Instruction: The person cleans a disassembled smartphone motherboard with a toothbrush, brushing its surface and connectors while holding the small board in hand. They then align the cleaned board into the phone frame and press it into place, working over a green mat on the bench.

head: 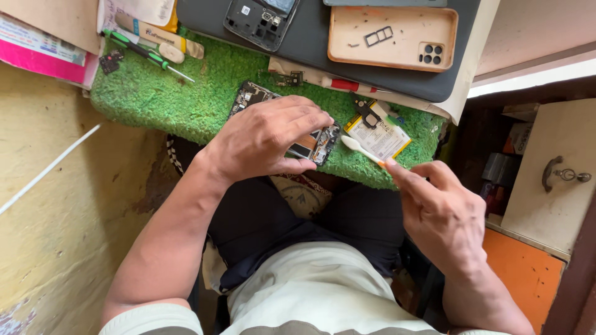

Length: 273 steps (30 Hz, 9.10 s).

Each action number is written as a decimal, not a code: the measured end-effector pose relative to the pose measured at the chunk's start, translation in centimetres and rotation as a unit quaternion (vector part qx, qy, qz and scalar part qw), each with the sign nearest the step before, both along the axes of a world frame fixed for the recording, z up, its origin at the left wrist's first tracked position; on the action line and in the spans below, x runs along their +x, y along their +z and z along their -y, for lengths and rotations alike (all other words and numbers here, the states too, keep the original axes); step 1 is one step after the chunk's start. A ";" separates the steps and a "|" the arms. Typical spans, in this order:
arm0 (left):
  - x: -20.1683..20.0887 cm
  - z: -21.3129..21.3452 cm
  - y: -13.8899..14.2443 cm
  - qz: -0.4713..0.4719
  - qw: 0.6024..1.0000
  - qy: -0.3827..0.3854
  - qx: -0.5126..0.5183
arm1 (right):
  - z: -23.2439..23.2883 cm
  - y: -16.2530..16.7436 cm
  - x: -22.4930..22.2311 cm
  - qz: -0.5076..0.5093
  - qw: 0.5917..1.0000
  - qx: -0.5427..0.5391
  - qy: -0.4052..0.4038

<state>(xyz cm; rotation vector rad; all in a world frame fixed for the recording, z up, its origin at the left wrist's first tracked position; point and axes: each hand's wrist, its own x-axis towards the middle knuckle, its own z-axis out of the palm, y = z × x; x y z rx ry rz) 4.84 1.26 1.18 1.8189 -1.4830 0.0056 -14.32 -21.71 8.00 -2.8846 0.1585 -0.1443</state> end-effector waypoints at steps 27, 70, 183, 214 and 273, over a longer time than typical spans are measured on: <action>-0.3 -0.4 0.6 0.077 0.996 0.014 -0.052 | 1.3 -5.6 3.8 0.140 0.984 -0.046 0.104; -4.3 0.4 0.5 -0.594 0.764 0.091 -0.236 | 0.8 -5.0 2.9 0.226 0.965 0.097 0.088; -2.9 0.9 0.3 -0.108 0.980 0.152 -0.063 | -2.4 -5.9 4.0 0.203 0.947 0.056 0.241; -3.0 0.9 0.2 -0.114 0.980 0.146 -0.074 | -2.4 -5.2 4.7 0.206 0.923 0.009 0.324; -3.1 0.9 0.0 -0.122 0.979 0.143 -0.075 | -2.5 -5.2 4.4 0.180 0.940 0.076 0.279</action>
